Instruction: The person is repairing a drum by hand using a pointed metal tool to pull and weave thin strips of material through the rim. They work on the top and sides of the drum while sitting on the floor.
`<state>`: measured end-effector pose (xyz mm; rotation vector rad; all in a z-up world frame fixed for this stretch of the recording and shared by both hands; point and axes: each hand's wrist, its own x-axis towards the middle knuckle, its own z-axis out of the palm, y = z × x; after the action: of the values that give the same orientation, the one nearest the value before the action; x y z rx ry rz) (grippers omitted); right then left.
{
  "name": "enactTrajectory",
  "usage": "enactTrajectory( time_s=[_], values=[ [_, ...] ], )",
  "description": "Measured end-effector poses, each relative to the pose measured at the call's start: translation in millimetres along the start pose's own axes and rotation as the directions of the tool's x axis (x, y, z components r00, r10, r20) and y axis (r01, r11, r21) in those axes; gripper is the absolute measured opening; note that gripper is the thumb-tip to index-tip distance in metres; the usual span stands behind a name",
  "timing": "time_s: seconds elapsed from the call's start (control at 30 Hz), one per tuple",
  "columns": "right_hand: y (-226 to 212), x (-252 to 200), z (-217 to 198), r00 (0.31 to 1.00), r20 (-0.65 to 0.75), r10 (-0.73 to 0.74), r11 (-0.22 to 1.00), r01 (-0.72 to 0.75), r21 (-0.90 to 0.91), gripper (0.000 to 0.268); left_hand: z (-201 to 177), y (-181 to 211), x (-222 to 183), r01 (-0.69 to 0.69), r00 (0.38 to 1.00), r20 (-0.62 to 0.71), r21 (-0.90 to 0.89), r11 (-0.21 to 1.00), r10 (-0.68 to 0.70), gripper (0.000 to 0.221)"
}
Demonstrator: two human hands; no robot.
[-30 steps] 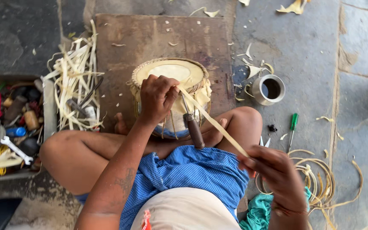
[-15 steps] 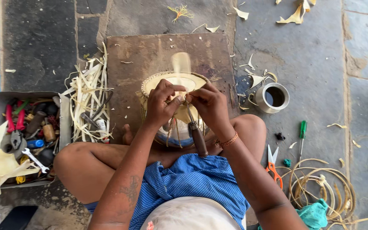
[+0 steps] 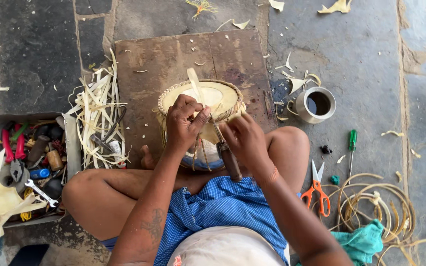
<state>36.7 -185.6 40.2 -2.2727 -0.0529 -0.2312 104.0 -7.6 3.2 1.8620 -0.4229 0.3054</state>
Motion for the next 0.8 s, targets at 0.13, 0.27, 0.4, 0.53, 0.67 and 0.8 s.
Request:
enactTrajectory(
  time_s=[0.13,0.27,0.4,0.53,0.67,0.8],
  values=[
    [8,-48,-7,0.964,0.217,0.153,0.988,-0.142,-0.064,0.044,-2,-5,-4,0.011,1.000,-0.007,0.010,1.000,-0.011,0.018],
    [12,-68,-1,0.946,0.265,0.186,0.981,-0.164,-0.103,0.050,0,-3,-4,0.025,1.000,0.013,0.037,0.999,-0.026,0.017],
    [10,-67,3,0.953,0.261,0.152,0.986,-0.129,-0.104,0.050,2,-1,-4,-0.002,1.000,0.009,0.091,0.996,0.002,0.017],
    [13,-67,5,0.933,0.299,0.201,0.980,-0.194,-0.055,0.053,0,-5,-6,-0.013,1.000,0.013,0.115,0.993,0.012,0.018],
    [18,-69,8,0.935,0.301,0.190,0.982,-0.182,-0.054,0.054,1,-4,-6,-0.026,1.000,0.019,0.170,0.985,0.023,0.021],
    [18,-67,11,0.923,0.326,0.202,0.968,-0.238,0.073,0.057,5,0,-8,0.018,0.999,0.031,0.214,0.977,-0.025,0.021]
  ],
)
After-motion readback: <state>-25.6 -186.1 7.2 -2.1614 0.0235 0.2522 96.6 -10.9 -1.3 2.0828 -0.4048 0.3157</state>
